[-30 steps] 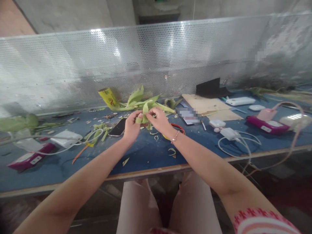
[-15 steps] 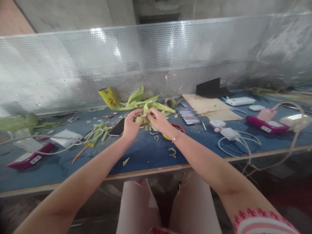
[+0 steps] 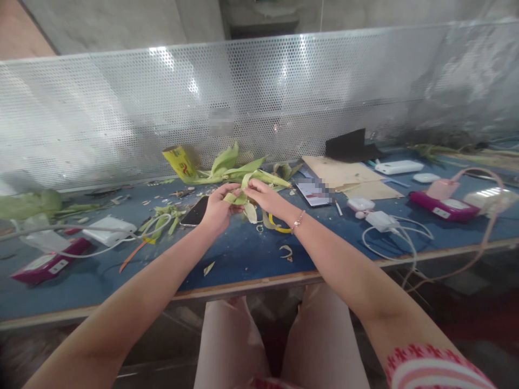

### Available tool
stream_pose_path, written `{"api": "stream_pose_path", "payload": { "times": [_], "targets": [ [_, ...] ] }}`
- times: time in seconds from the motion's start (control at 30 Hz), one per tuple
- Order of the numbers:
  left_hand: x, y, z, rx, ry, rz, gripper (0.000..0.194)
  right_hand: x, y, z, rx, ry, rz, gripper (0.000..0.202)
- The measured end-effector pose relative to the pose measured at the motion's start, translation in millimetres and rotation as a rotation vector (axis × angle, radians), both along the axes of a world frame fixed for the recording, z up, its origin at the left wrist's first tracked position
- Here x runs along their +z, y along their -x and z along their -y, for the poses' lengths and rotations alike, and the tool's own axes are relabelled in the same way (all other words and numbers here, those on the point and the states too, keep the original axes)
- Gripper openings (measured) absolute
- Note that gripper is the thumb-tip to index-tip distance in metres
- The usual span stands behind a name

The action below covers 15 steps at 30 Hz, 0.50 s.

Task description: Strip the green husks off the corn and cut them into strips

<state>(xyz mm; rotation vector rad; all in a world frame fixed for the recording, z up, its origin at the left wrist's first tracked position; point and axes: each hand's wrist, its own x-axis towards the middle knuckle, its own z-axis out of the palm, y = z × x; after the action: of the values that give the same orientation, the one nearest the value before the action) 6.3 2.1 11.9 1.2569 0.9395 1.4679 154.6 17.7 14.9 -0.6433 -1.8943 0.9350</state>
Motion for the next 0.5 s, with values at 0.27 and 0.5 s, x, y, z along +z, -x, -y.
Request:
{"api": "stream_pose_path", "payload": {
  "times": [0.27,0.5],
  "targets": [
    [-0.5,3.9,-3.6,0.020,-0.017,-0.055,0.035,6.0,-16.5,-7.7,0.087,0.219,0.153,0.023],
    [-3.1,1.4,0.3,-0.014,-0.053,-0.181,0.034,9.0,-18.1,-5.1,-0.018,0.132,0.221,0.023]
  ]
}}
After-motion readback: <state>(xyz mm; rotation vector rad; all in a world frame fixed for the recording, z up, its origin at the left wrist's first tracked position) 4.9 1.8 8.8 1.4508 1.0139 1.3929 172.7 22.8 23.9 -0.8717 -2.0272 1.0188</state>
